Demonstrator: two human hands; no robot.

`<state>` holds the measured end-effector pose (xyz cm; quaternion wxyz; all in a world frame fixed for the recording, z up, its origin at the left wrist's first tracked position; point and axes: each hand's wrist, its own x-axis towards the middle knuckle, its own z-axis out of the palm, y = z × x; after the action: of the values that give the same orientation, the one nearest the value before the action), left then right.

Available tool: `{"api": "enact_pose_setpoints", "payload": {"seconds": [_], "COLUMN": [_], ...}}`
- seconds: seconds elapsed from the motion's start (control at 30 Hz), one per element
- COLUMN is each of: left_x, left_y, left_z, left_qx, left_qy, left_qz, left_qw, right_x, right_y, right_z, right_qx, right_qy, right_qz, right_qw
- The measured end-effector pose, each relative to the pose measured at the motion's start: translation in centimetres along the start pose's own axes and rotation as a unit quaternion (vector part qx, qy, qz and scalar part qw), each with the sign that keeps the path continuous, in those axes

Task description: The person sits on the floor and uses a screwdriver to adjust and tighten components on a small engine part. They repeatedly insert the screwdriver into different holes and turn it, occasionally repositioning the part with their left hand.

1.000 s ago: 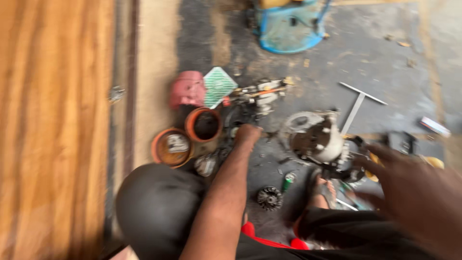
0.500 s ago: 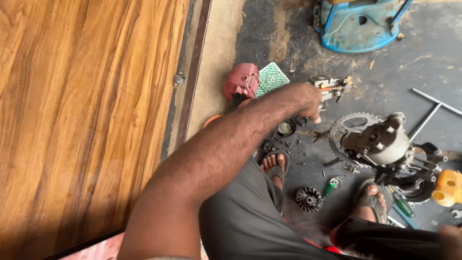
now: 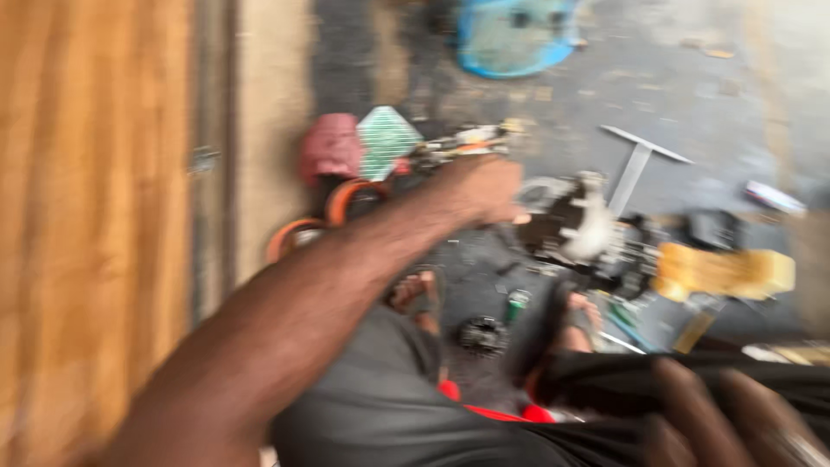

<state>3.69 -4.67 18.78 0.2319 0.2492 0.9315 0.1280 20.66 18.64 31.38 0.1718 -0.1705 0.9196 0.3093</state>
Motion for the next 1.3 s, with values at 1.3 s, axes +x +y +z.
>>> {"api": "enact_pose_setpoints", "payload": {"seconds": [1.3], "left_x": [2.8], "left_y": [4.1], "left_z": [2.4], "left_qx": [0.023], "left_qy": [0.010], "left_qz": [0.073], "left_qw": [0.997], "right_x": [16.2], "right_y": [4.8], "right_z": [6.7], "right_qx": [0.494], "right_qy": [-0.022], "right_qz": [0.085], "right_qw": [0.865]}}
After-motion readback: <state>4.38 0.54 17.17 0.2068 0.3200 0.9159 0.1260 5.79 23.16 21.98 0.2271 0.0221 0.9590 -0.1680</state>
